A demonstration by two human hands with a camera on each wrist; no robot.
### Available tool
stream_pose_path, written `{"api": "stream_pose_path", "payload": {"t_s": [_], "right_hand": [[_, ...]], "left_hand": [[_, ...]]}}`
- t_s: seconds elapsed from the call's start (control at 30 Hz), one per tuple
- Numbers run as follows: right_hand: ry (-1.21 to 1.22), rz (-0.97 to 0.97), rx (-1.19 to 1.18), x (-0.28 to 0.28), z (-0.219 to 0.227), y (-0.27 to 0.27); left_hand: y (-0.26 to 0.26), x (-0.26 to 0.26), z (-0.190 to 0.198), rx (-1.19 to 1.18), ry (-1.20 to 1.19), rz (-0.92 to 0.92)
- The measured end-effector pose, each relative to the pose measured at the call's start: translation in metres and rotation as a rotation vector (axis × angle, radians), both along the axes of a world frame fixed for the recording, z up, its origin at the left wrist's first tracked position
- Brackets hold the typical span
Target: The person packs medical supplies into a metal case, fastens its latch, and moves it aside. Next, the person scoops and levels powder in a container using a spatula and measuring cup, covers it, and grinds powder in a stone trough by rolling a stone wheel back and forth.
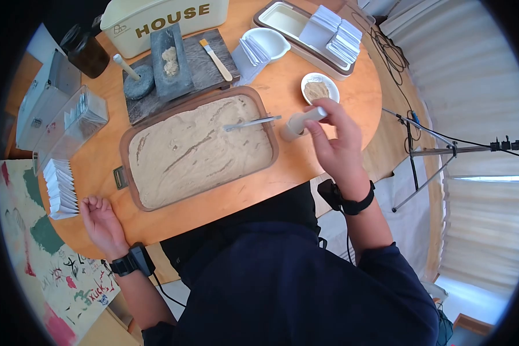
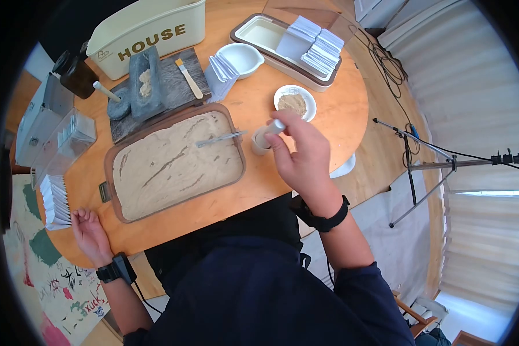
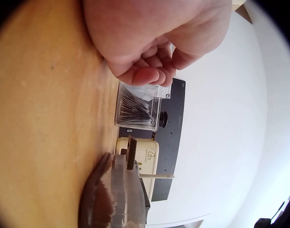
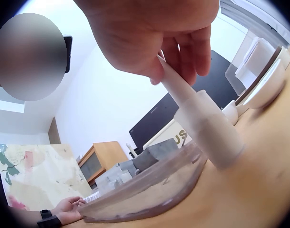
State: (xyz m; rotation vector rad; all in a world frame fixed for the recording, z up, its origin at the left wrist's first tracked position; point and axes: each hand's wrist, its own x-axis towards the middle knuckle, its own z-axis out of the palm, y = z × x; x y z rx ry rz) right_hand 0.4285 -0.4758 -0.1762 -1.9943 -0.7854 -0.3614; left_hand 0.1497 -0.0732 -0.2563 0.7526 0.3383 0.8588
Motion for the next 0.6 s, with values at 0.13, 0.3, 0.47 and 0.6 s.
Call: {"api": "stream_pose_path", "payload": {"t_s": [0.13,0.3,0.47,0.6], "right_hand": [[-0.040,0.000,-0.020,0.0015,0.0054,-0.0010],[-0.032,0.023,-0.058,0.0032,0.0039,-0.0009],[-0.015,-0.011,-0.012,-0.0011,0.0013,-0.0036],[-0.009,-0.002,-0.042,-0.0005,0.0037,-0.0012]], "left_hand": [[0.0013,-0.0001,-0.0021,0.000,0.009,0.007],[0.0022,0.0016,-0.0030,0.002,-0.009,-0.011],[0.0009,0.0028,-0.0017,0.003,-0.010,-0.004],[0.0015,-0.0014,-0.0035,0.005,-0.004,-0.002]]}}
